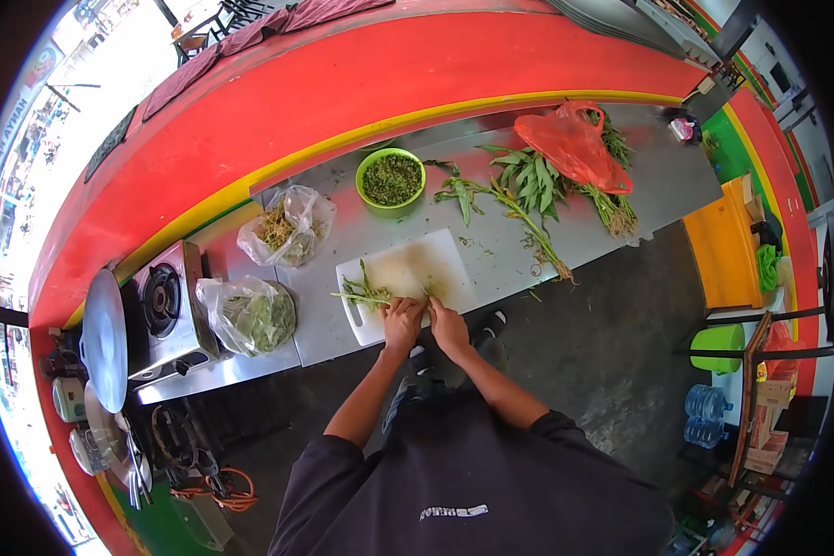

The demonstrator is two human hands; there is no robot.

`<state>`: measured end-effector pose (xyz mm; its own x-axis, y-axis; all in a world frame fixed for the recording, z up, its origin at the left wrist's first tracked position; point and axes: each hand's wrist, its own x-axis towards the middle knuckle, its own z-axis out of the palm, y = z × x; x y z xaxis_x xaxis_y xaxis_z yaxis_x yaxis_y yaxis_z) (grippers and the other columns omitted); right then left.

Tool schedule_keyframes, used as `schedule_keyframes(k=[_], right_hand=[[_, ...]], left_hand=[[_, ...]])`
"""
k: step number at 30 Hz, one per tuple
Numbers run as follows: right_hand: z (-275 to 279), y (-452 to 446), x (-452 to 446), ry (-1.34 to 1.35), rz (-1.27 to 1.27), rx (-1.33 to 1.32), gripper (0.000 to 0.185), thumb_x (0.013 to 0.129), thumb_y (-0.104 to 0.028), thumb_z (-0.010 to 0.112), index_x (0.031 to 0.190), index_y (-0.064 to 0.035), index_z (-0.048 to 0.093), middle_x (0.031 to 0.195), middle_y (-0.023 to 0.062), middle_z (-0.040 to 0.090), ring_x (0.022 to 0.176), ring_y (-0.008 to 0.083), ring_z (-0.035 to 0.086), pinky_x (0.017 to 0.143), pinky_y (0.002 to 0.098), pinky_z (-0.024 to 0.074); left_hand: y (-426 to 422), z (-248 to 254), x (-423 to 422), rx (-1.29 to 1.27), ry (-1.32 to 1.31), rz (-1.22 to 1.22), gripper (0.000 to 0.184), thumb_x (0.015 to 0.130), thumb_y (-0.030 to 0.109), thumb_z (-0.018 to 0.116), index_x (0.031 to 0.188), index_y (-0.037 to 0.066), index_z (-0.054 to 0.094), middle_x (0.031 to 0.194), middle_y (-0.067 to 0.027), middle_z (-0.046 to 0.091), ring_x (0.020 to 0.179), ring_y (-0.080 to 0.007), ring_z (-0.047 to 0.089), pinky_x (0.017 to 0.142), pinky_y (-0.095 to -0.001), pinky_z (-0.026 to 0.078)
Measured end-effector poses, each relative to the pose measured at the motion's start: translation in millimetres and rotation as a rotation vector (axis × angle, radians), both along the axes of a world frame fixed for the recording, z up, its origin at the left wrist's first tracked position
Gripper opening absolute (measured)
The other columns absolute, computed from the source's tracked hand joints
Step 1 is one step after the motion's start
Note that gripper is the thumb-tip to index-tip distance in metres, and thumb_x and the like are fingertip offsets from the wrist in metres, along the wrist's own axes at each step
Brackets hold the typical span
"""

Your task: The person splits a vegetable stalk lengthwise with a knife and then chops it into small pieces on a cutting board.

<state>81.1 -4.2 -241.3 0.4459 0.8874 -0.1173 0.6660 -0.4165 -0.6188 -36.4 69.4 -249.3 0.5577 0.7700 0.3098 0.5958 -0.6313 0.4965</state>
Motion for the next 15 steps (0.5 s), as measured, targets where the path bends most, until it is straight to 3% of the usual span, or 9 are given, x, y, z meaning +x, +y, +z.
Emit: schedule_keyframes(k=[6, 11, 15], right_hand=[[9, -15, -1, 0.008, 0.025, -0.094, 0.036, 0.105, -0.032, 0.049, 0.134, -0.0123, 0.059, 0.083, 0.0255, 0.071, 0.077, 0.0479, 0.069, 0.068, 0.0570, 0.0558], [4, 5, -3, -0.010, 0.000, -0.015, 0.036, 0.105, -0.030, 0.050, 0.134, -0.0107, 0.059, 0.083, 0.0256, 0.071, 0.078, 0.0476, 0.069, 0.068, 0.0576, 0.0557], [4, 5, 2, -0.025, 0.040, 0.013, 0.036, 0.105, -0.030, 0.050, 0.134, -0.0103, 0.058, 0.084, 0.0257, 0.071, 0.078, 0.0474, 0.069, 0.068, 0.0579, 0.0555]], left_hand=[[2, -6, 0, -0.046, -0.039, 0.035, 0.014, 0.085, 0.018, 0.073, 0.099, 0.020, 0.078, 0.095, 0.0057, 0.068, 0.101, -0.0179, 0.061, 0.089, -0.0468, 0.037], [0, -7, -3, 0.029, -0.018, 0.014, 0.013, 0.085, 0.019, 0.074, 0.097, 0.020, 0.078, 0.092, 0.0066, 0.069, 0.100, -0.0176, 0.061, 0.088, -0.0456, 0.036], [3, -12, -1, -0.052, -0.017, 0.045, 0.013, 0.085, 0.018, 0.074, 0.097, 0.020, 0.078, 0.095, 0.0066, 0.067, 0.103, -0.0176, 0.060, 0.089, -0.0463, 0.036]])
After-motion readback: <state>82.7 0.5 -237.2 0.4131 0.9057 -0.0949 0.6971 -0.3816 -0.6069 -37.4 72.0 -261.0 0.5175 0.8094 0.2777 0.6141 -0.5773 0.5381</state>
